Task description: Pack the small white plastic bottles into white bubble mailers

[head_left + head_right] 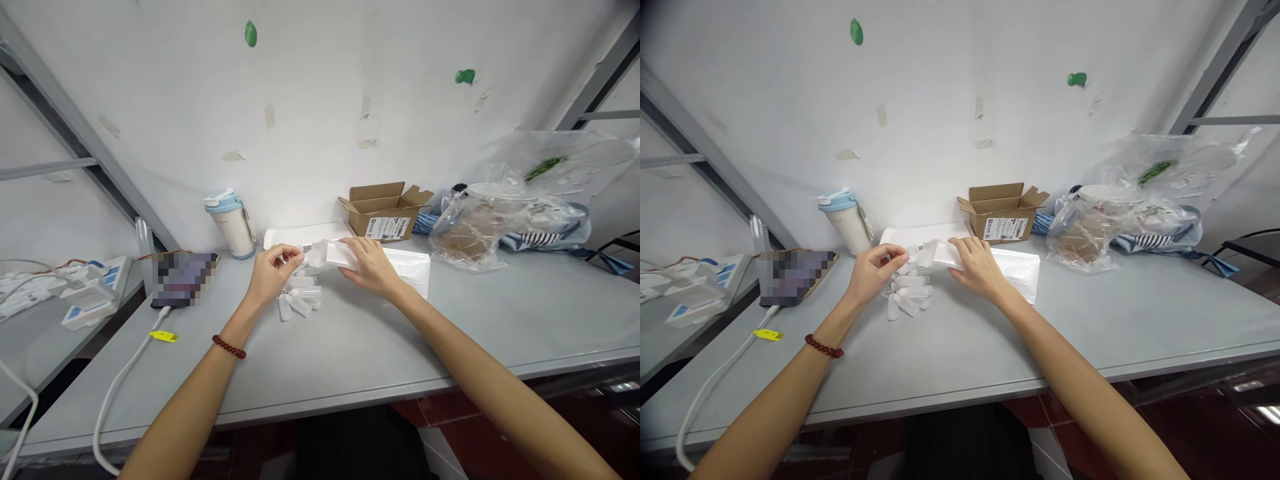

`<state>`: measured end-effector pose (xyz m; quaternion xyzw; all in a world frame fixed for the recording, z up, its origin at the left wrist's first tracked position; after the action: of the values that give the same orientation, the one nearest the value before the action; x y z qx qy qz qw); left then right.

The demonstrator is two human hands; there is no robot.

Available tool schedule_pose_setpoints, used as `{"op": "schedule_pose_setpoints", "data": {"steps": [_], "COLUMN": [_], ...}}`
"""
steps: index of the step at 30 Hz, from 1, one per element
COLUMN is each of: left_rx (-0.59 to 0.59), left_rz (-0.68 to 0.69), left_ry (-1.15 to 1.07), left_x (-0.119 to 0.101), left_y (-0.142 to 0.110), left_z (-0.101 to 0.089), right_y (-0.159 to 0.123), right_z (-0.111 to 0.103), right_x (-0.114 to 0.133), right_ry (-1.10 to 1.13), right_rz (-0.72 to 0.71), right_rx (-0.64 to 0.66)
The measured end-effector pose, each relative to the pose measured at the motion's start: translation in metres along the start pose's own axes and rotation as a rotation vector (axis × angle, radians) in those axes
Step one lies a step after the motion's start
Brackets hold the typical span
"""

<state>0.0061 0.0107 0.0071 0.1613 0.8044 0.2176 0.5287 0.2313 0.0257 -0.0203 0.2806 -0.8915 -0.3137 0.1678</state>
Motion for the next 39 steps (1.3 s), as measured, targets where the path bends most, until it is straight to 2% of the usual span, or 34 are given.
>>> {"op": "schedule_pose_setpoints", "data": {"steps": [5, 12, 19, 22, 24, 27, 30, 35, 39], "left_rx": [0.03, -0.075, 0.02, -0.023, -0.027, 0.108, 0.27, 0.413, 0.37], "left_rz": [0.057, 0.132, 0.057, -0.001, -0.102, -0.273, -0.371, -0.351, -0.338], "left_ry": [0.02, 0.1, 0.128, 0.094, 0.071, 0.146, 0.229, 0.288, 0.201], "left_x": [-0.001, 0.005, -0.005, -0.008, -0.008, -0.002, 0.011, 0.032, 0.037], "left_y": [-0.002, -0.006, -0.013, -0.006, 0.001, 0.01, 0.015, 0.015, 0.015], "left_z": [0.002, 0.01, 0.019, 0.005, -0.011, -0.035, -0.052, -0.054, -0.048], "right_y": [0.0, 0.0, 0.001, 0.002, 0.002, 0.002, 0.002, 0.002, 0.002], "right_z": [-0.001, -0.005, -0.005, -0.006, -0.006, -0.007, -0.008, -0.01, -0.009], "right_x": [0.002, 0.017, 0.02, 0.015, 0.011, 0.006, 0.004, 0.006, 0.006], "right_ry": [0.033, 0.095, 0.101, 0.078, 0.055, 0.039, 0.04, 0.036, 0.027], "right_rz": [-0.038, -0.122, -0.12, -0.076, -0.038, 0.003, 0.014, 0.025, 0.039], "right_rx": [-0.004, -0.065, -0.084, -0.08, -0.076, -0.079, -0.091, -0.081, -0.047]}}
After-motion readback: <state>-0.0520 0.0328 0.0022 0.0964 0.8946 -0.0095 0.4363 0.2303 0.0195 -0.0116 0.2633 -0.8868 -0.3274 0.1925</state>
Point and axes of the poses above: each hand's wrist, its own y-axis towards the middle knuckle, its own z-axis out of the palm, x = y × z, the point moved 1 cm from there along y, towards the middle knuckle, and after that the axes turned 2 degrees about -x, right-handed, at the moved point
